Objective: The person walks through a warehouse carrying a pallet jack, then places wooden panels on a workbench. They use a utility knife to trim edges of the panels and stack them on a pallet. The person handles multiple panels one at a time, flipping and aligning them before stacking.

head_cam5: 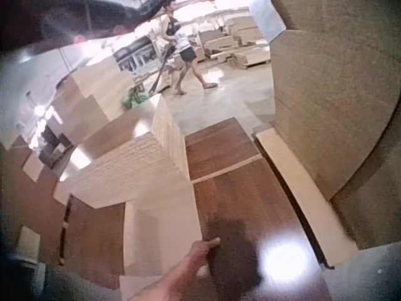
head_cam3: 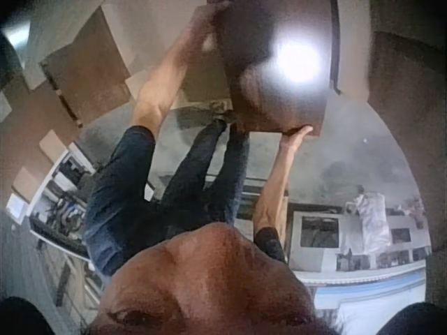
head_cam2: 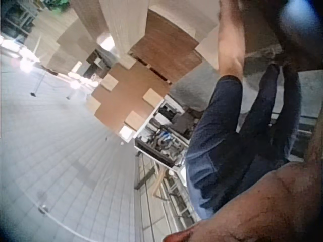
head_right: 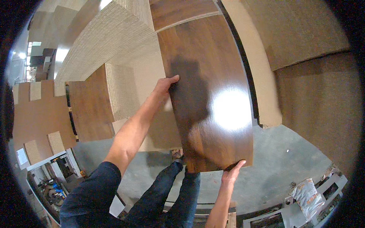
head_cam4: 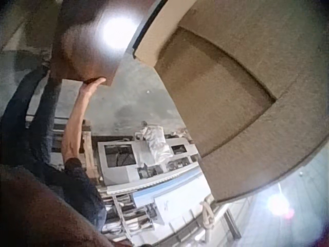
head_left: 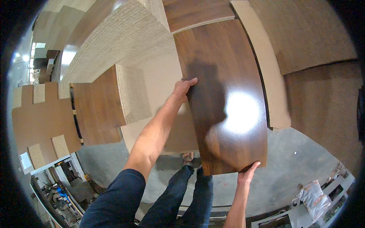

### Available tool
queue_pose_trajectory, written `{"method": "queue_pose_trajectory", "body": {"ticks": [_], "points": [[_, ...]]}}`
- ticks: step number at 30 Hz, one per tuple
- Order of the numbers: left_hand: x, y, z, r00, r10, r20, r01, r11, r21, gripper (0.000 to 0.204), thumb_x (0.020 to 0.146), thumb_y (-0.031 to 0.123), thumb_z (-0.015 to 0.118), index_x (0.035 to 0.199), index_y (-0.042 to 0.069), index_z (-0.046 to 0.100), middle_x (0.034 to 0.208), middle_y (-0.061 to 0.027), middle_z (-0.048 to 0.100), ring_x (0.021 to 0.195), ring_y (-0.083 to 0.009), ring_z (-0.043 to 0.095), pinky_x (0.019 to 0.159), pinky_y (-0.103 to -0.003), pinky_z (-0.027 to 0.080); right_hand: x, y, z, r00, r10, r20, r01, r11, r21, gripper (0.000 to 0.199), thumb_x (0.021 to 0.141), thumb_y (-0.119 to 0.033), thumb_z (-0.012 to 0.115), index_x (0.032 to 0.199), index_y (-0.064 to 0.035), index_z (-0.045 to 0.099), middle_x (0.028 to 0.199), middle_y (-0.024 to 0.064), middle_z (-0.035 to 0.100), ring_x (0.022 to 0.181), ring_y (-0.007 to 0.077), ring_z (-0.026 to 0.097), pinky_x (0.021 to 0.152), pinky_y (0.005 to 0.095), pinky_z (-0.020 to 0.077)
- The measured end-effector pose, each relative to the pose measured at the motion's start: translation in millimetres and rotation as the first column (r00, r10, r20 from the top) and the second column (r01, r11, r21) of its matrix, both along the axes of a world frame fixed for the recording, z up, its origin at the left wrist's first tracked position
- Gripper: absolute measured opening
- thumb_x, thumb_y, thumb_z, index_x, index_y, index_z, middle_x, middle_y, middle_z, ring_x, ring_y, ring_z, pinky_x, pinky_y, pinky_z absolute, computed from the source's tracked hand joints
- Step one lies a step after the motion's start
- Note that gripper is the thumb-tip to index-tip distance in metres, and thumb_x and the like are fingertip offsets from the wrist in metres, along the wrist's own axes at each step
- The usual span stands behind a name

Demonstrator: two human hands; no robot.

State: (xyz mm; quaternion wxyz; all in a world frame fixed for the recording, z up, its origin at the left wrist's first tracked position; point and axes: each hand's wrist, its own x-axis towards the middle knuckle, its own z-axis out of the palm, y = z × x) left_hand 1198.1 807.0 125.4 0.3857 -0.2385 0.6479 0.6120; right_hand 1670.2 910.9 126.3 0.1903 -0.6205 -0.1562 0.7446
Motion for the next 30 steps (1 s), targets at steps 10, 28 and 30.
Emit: {"method": "queue_pose_trajectory", "body": {"ticks": [10, 28, 30], "points": [[-4.8, 3.8, -6.4, 0.999, 0.052, -0.017, -0.051, 0.998, 0.031, 0.046, 0.081, 0.013, 0.075, 0.113, -0.013, 0.056, 0.103, -0.0198, 0.066, 0.089, -0.0294, 0.066, 0.081, -0.041, 0.054, -6.8, 14.7, -2.4, 0.998, 0.048, -0.035, -0.048, 0.999, -0.01, 0.093, 0.082, -0.075, 0.047, 0.151, -0.0163, 0.023, 0.156, 0.0029, 0.025, 0.14, 0.0267, 0.027, 0.113, 0.0464, 0.0261], [-6.0, 18.6, 2.5, 1.0, -0.009, 0.005, 0.009, 0.999, -0.044, 0.043, 0.083, 0.014, 0.073, 0.112, -0.013, 0.059, 0.105, -0.0191, 0.067, 0.092, -0.0281, 0.066, 0.084, -0.043, 0.052, -0.7, 31.2, -7.2, 0.991, 0.065, -0.115, -0.073, 0.996, -0.059, 0.087, 0.085, -0.07, 0.048, 0.15, -0.0157, 0.027, 0.153, 0.0023, 0.03, 0.138, 0.0258, 0.03, 0.112, 0.0471, 0.0272], [-12.1, 10.9, -8.2, 1.0, -0.026, -0.007, 0.026, 1.0, -0.01, 0.044, 0.083, 0.015, 0.074, 0.112, -0.013, 0.059, 0.104, -0.0191, 0.067, 0.093, -0.0281, 0.065, 0.084, -0.044, 0.052, -5.2, 31.5, 0.0, 0.994, 0.069, -0.084, -0.076, 0.993, -0.086, 0.084, 0.087, -0.069, 0.047, 0.15, -0.0162, 0.027, 0.152, 0.0023, 0.031, 0.138, 0.0255, 0.031, 0.111, 0.0468, 0.0283]]}}
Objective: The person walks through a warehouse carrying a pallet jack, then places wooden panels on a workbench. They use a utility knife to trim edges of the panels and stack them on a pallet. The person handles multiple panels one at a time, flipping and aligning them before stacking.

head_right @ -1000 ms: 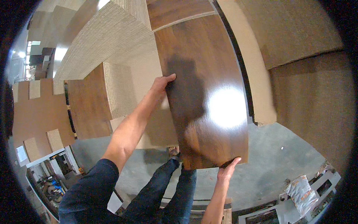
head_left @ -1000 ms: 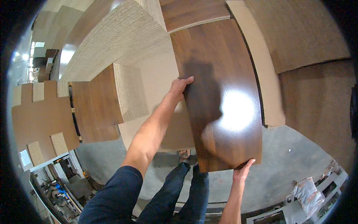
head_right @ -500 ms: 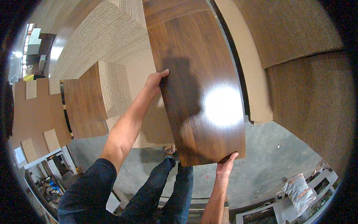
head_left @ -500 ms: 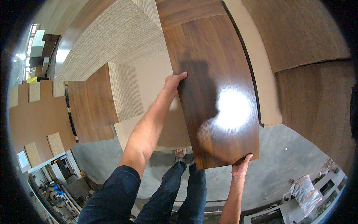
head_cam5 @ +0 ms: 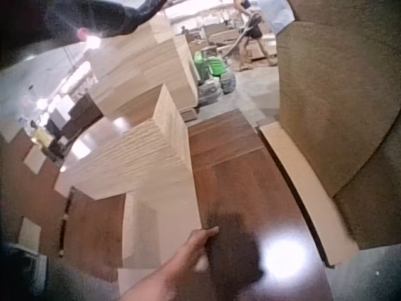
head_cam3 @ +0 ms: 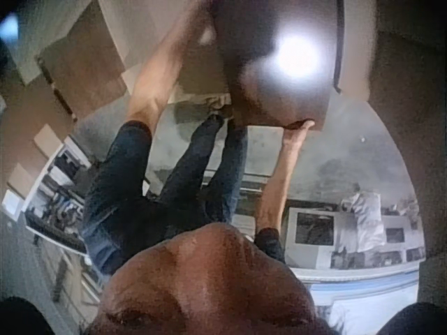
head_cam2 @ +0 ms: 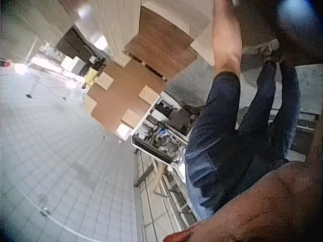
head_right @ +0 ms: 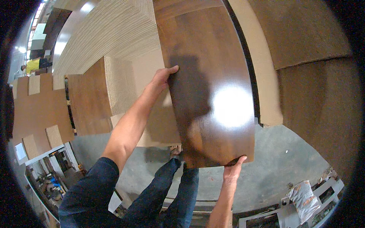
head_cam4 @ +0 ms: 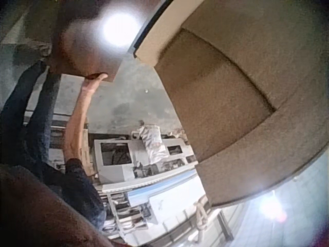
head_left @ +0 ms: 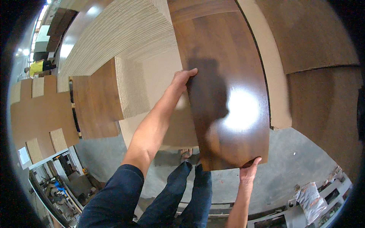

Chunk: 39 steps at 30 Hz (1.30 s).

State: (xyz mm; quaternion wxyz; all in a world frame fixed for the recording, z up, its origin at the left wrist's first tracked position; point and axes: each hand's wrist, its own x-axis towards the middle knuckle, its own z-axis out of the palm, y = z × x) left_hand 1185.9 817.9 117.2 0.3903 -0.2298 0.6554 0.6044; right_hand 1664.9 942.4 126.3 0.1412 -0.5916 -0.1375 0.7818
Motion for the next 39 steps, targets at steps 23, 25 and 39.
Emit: {"method": "queue_pose_trajectory", "body": {"ticks": [23, 25, 39], "points": [[334.2, -63.8, 16.8, 1.0, -0.021, 0.017, 0.02, 0.997, 0.072, 0.044, 0.081, 0.004, 0.071, 0.122, 0.0, 0.057, 0.123, -0.0101, 0.06, 0.113, -0.026, 0.056, 0.101, -0.038, 0.043, -1.4, 130.8, 23.6, 0.266, 0.729, 0.631, -0.964, 0.2, 0.175, 0.071, 0.09, -0.052, 0.059, 0.134, 0.0023, 0.049, 0.097, 0.0241, 0.068, 0.096, 0.0348, 0.066, 0.082, 0.0418, 0.0513], [335.8, -57.1, 19.9, 0.993, 0.007, 0.116, -0.018, 0.996, 0.088, 0.043, 0.082, 0.003, 0.07, 0.122, -0.002, 0.056, 0.123, -0.0109, 0.06, 0.115, -0.0268, 0.054, 0.102, -0.038, 0.042, 12.8, 133.1, 9.5, 0.245, 0.619, 0.747, -0.968, 0.113, 0.224, 0.059, 0.09, -0.051, 0.058, 0.13, -0.007, 0.056, 0.086, 0.0236, 0.067, 0.089, 0.0369, 0.067, 0.078, 0.0424, 0.0518], [331.2, -56.7, 26.7, 0.971, -0.148, 0.185, 0.169, 0.981, -0.1, 0.042, 0.087, 0.015, 0.069, 0.123, -0.004, 0.057, 0.121, -0.0097, 0.062, 0.112, -0.0249, 0.058, 0.099, -0.033, 0.043, 16.9, 146.4, 18.6, 0.216, 0.667, 0.713, -0.968, 0.049, 0.247, 0.063, 0.089, -0.052, 0.059, 0.129, -0.0045, 0.056, 0.099, 0.0252, 0.066, 0.098, 0.0416, 0.063, 0.085, 0.045, 0.0501]]}}
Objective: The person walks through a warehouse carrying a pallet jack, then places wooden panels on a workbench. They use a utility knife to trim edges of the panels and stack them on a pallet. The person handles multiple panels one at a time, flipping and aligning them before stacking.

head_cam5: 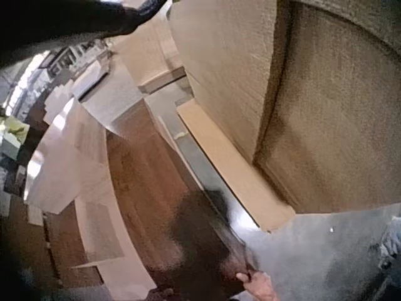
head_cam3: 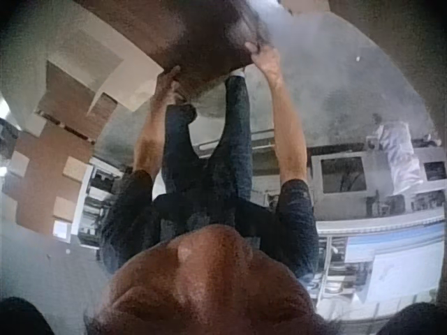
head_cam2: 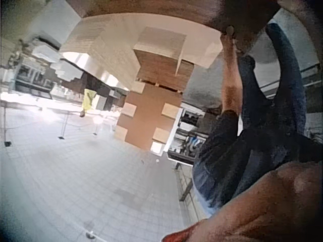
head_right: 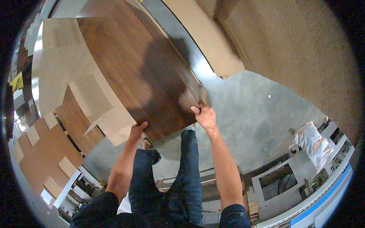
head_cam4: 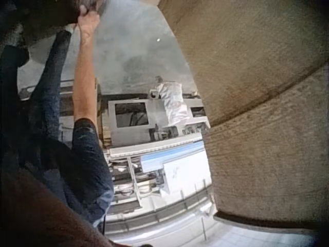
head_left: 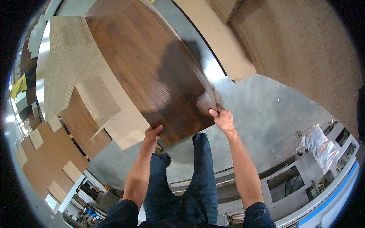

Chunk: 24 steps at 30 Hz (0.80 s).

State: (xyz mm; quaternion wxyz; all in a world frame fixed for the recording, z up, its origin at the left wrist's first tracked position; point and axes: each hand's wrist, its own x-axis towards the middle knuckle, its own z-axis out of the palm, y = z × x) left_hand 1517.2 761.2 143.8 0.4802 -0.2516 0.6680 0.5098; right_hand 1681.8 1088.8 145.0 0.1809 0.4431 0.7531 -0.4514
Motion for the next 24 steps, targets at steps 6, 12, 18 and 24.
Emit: {"method": "queue_pose_trajectory", "body": {"ticks": [6, 12, 18, 24], "points": [[-2.0, 8.5, 9.7, 0.989, 0.122, 0.085, -0.104, 0.975, -0.195, 0.022, 0.088, 0.018, 0.07, 0.106, 0.007, 0.063, 0.094, 0.0033, 0.062, 0.077, -0.0096, 0.055, 0.062, -0.023, 0.044, -4.6, 10.9, 0.2, 0.999, 0.021, 0.042, -0.019, 0.998, -0.056, 0.055, 0.089, -0.048, 0.059, 0.125, -0.0074, 0.057, 0.108, 0.0213, 0.065, 0.104, 0.0416, 0.06, 0.088, 0.0474, 0.0481], [-3.5, 21.0, 6.3, 0.975, 0.214, 0.067, -0.201, 0.967, -0.156, 0.037, 0.091, 0.02, 0.068, 0.121, 0.001, 0.057, 0.116, -0.0047, 0.062, 0.102, -0.018, 0.057, 0.087, -0.03, 0.046, -1.9, 3.8, -7.6, 0.996, -0.086, -0.032, 0.085, 0.995, -0.045, 0.049, 0.087, -0.044, 0.064, 0.119, -0.0071, 0.061, 0.116, 0.02, 0.062, 0.107, 0.0396, 0.059, 0.09, 0.0448, 0.0479], [-6.6, -0.2, -5.0, 0.986, 0.067, 0.15, -0.066, 0.998, -0.014, 0.049, 0.09, 0.025, 0.068, 0.13, 0.001, 0.051, 0.126, -0.0056, 0.058, 0.113, -0.0229, 0.054, 0.099, -0.039, 0.042, 6.9, 0.3, -19.5, 0.993, -0.065, -0.095, 0.066, 0.998, 0.006, 0.044, 0.087, -0.037, 0.064, 0.121, -0.0081, 0.061, 0.117, 0.0216, 0.061, 0.108, 0.0388, 0.058, 0.091, 0.0445, 0.0477], [-11.0, -3.8, -12.8, 0.976, 0.165, 0.145, -0.178, 0.98, 0.087, 0.055, 0.085, 0.02, 0.073, 0.132, 0.001, 0.052, 0.129, -0.0074, 0.058, 0.12, -0.0215, 0.05, 0.104, -0.038, 0.037, -4.4, 3.2, -3.6, 0.991, -0.044, -0.125, 0.035, 0.996, -0.08, 0.04, 0.089, -0.024, 0.064, 0.123, -0.0035, 0.057, 0.114, 0.0165, 0.063, 0.102, 0.0297, 0.061, 0.089, 0.037, 0.0469]]}}
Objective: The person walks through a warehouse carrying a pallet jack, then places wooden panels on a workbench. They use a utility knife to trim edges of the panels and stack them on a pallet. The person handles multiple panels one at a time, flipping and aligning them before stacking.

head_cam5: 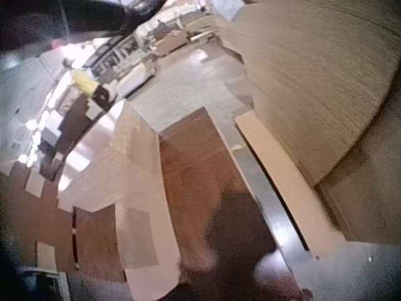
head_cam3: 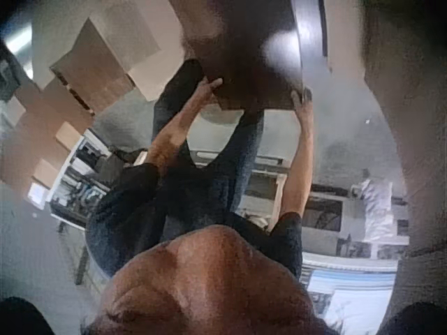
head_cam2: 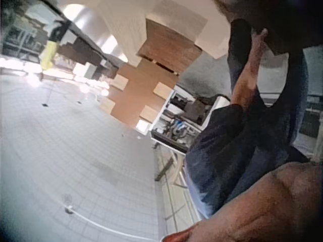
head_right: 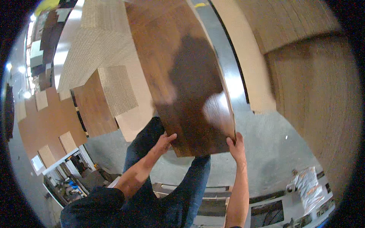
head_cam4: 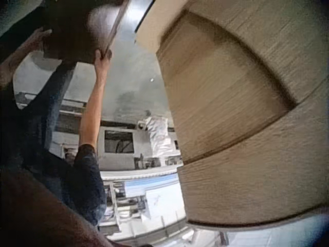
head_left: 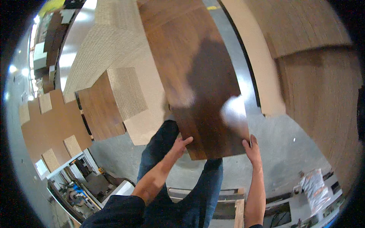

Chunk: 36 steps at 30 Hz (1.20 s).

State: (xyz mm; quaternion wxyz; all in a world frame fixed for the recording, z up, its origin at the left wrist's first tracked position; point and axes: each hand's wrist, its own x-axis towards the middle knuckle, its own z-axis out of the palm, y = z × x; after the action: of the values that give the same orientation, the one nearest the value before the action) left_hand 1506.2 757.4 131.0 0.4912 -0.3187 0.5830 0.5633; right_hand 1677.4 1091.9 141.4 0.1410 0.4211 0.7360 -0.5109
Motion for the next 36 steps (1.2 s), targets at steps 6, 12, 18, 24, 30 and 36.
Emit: {"method": "queue_pose_trajectory", "body": {"ticks": [6, 12, 18, 24, 30, 36], "points": [[-16.4, 9.5, 9.6, 0.999, 0.001, -0.054, -0.001, 1.0, -0.009, 0.055, 0.084, 0.022, 0.074, 0.13, 0.0, 0.052, 0.127, -0.0089, 0.059, 0.119, -0.0226, 0.052, 0.105, -0.039, 0.036, -25.1, 8.6, 11.3, 0.979, -0.035, 0.203, 0.103, 0.937, -0.335, 0.045, 0.086, -0.022, 0.068, 0.124, 0.0002, 0.058, 0.104, 0.0091, 0.067, 0.096, 0.0183, 0.06, 0.088, 0.0302, 0.0452], [-19.9, 4.3, 3.6, 1.0, -0.011, 0.021, 0.01, 1.0, 0.026, 0.058, 0.084, 0.029, 0.075, 0.127, -0.002, 0.054, 0.124, -0.0092, 0.06, 0.115, -0.0211, 0.053, 0.103, -0.037, 0.038, -26.5, 11.7, 5.3, 0.956, -0.069, 0.285, 0.167, 0.927, -0.337, 0.049, 0.086, -0.03, 0.07, 0.123, -0.0013, 0.059, 0.105, 0.0067, 0.066, 0.096, 0.0186, 0.058, 0.09, 0.0308, 0.0442], [-26.8, 5.7, 9.4, 0.999, -0.032, 0.037, 0.031, 0.999, 0.025, 0.052, 0.085, 0.025, 0.073, 0.126, -0.002, 0.056, 0.123, -0.0096, 0.061, 0.112, -0.0205, 0.055, 0.1, -0.036, 0.041, -16.2, 8.4, 0.7, 0.957, -0.051, 0.287, 0.156, 0.921, -0.357, 0.052, 0.089, -0.038, 0.066, 0.125, -0.0009, 0.056, 0.109, 0.0086, 0.061, 0.101, 0.0188, 0.052, 0.093, 0.033, 0.0408], [-26.1, 9.7, 7.1, 0.999, 0.007, 0.049, -0.011, 0.997, 0.079, 0.05, 0.086, 0.022, 0.072, 0.127, 0.0, 0.055, 0.124, -0.0088, 0.061, 0.112, -0.0208, 0.056, 0.099, -0.035, 0.042, -12.6, 7.8, -4.1, 0.939, -0.119, 0.322, 0.242, 0.895, -0.374, 0.061, 0.09, -0.039, 0.066, 0.134, -0.0003, 0.048, 0.119, 0.0057, 0.057, 0.106, 0.019, 0.051, 0.097, 0.0326, 0.0397], [-37.7, 5.5, -8.2, 1.0, -0.026, -0.01, 0.026, 0.998, 0.061, 0.05, 0.086, 0.022, 0.071, 0.128, -0.001, 0.054, 0.122, -0.0091, 0.062, 0.111, -0.0208, 0.056, 0.099, -0.035, 0.043, -19.0, 15.2, -11.0, 0.948, -0.114, 0.296, 0.241, 0.866, -0.437, 0.063, 0.092, -0.04, 0.063, 0.137, 0.0004, 0.045, 0.122, 0.006, 0.057, 0.109, 0.019, 0.051, 0.1, 0.0321, 0.0379], [-193.9, 52.1, -11.2, 0.89, 0.09, -0.447, -0.114, 0.993, -0.027, 0.055, 0.092, 0.032, 0.064, 0.131, -0.003, 0.049, 0.127, -0.012, 0.058, 0.118, -0.0205, 0.052, 0.101, -0.033, 0.04, -190.6, 56.7, -2.7, 1.0, -0.008, 0.015, 0.011, 0.968, -0.252, 0.068, 0.093, -0.052, 0.056, 0.133, 0.0029, 0.051, 0.125, 0.0124, 0.058, 0.113, 0.0223, 0.054, 0.099, 0.0348, 0.0411]]}}
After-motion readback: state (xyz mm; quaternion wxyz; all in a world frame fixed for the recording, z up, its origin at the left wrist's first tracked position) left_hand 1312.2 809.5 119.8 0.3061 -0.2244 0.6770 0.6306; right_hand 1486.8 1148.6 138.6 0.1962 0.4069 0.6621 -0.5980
